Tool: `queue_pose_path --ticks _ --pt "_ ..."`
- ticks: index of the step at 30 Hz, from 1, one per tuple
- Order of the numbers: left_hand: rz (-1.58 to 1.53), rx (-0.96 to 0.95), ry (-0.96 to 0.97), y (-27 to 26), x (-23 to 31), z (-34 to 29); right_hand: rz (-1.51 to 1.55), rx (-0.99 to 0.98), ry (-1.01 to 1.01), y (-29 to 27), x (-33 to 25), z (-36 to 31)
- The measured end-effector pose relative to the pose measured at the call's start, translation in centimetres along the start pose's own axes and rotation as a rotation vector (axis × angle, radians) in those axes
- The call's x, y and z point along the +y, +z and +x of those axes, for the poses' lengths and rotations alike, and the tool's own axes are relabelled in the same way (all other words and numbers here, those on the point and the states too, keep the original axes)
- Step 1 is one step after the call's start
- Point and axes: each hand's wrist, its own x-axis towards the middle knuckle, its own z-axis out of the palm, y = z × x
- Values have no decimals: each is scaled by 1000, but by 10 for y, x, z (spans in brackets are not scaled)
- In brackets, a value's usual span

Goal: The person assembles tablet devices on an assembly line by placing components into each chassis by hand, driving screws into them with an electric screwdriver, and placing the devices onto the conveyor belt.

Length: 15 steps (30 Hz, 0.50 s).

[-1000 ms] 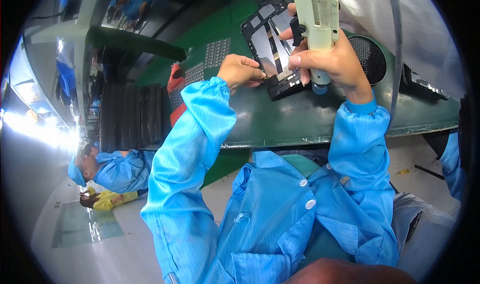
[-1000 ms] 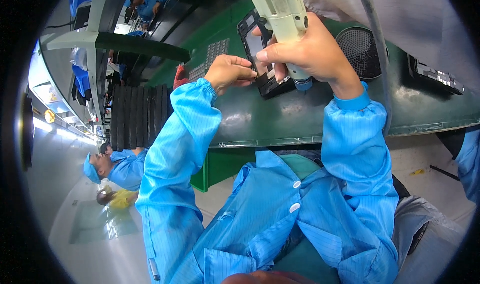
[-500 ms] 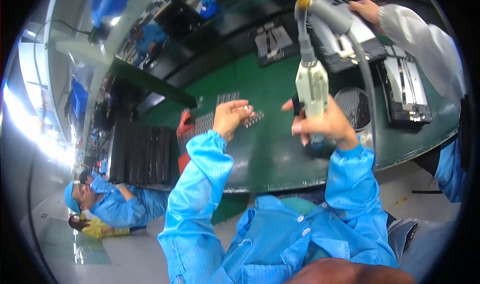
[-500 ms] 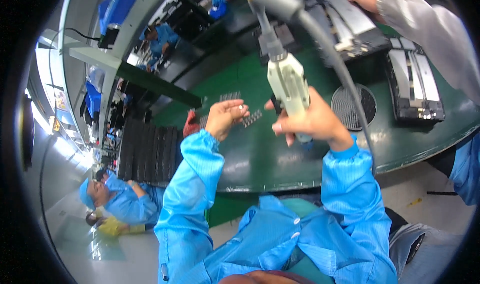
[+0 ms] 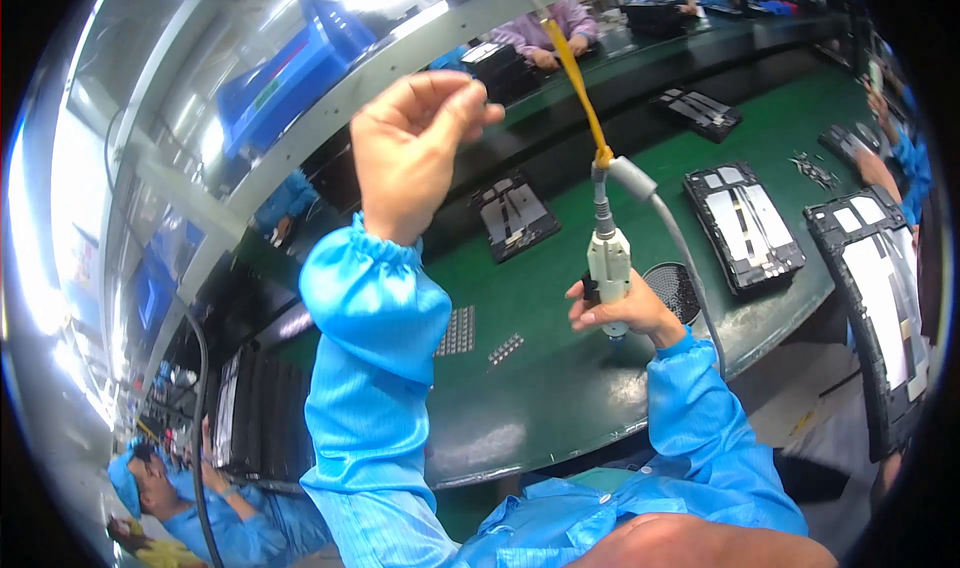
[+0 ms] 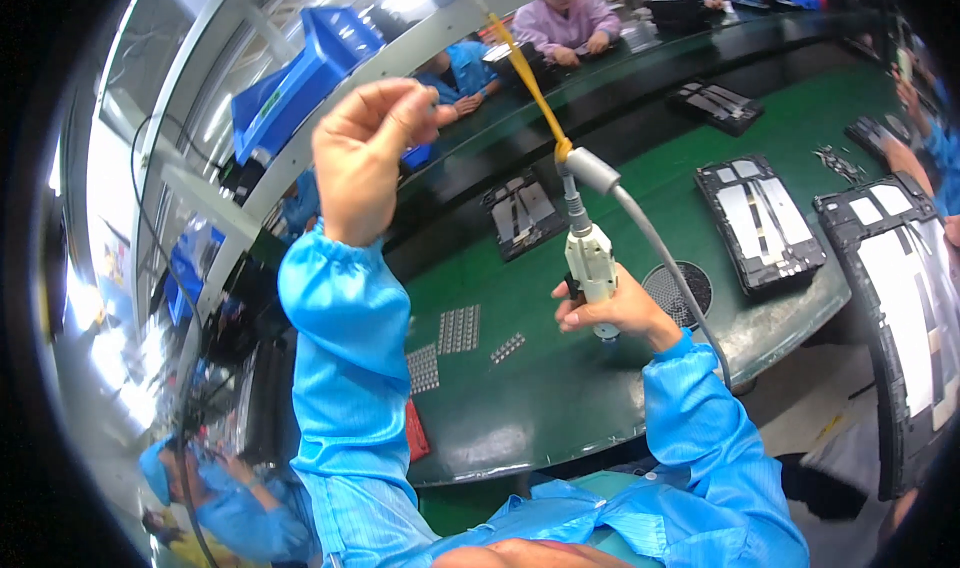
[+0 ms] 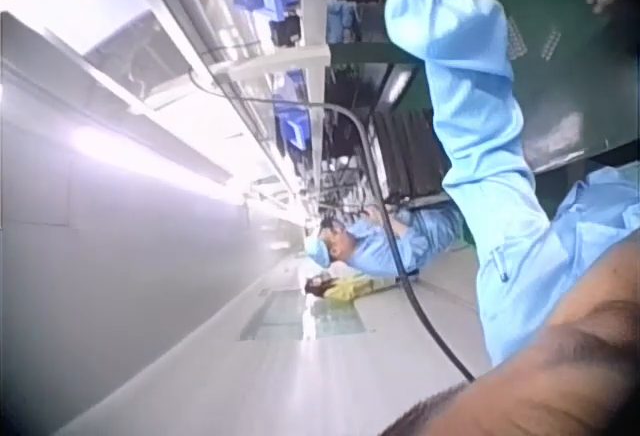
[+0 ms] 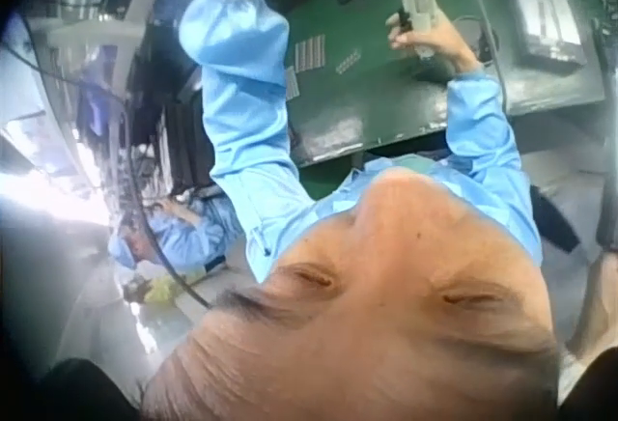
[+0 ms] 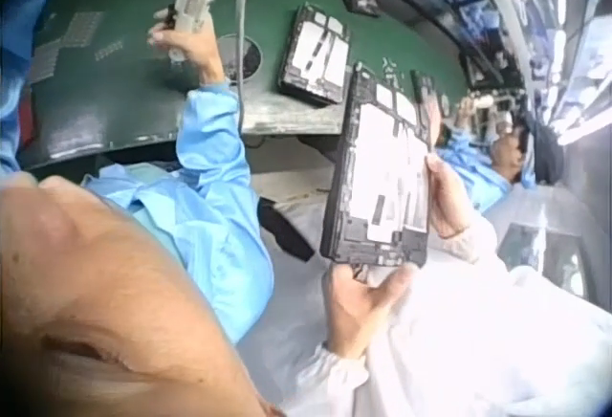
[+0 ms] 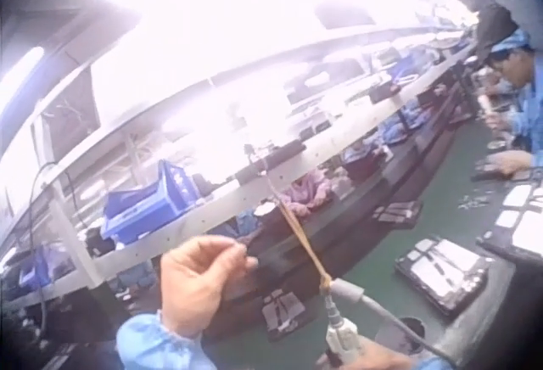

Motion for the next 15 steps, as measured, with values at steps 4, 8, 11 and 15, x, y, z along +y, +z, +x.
queue_pose_path --ticks 4,8,11,15 --pt "-38 -160 213 39 53 3 -47 48 -142 -11 21 12" --pt "-236 -485 366 111 74 -26 -127 272 78 22 -11 -4" --pt "-356 -427 646 176 91 -48 -131 488 8 100 -157 -14" --pt "-227 -165 1028 189 83 -27 151 884 73 205 -254 -77"
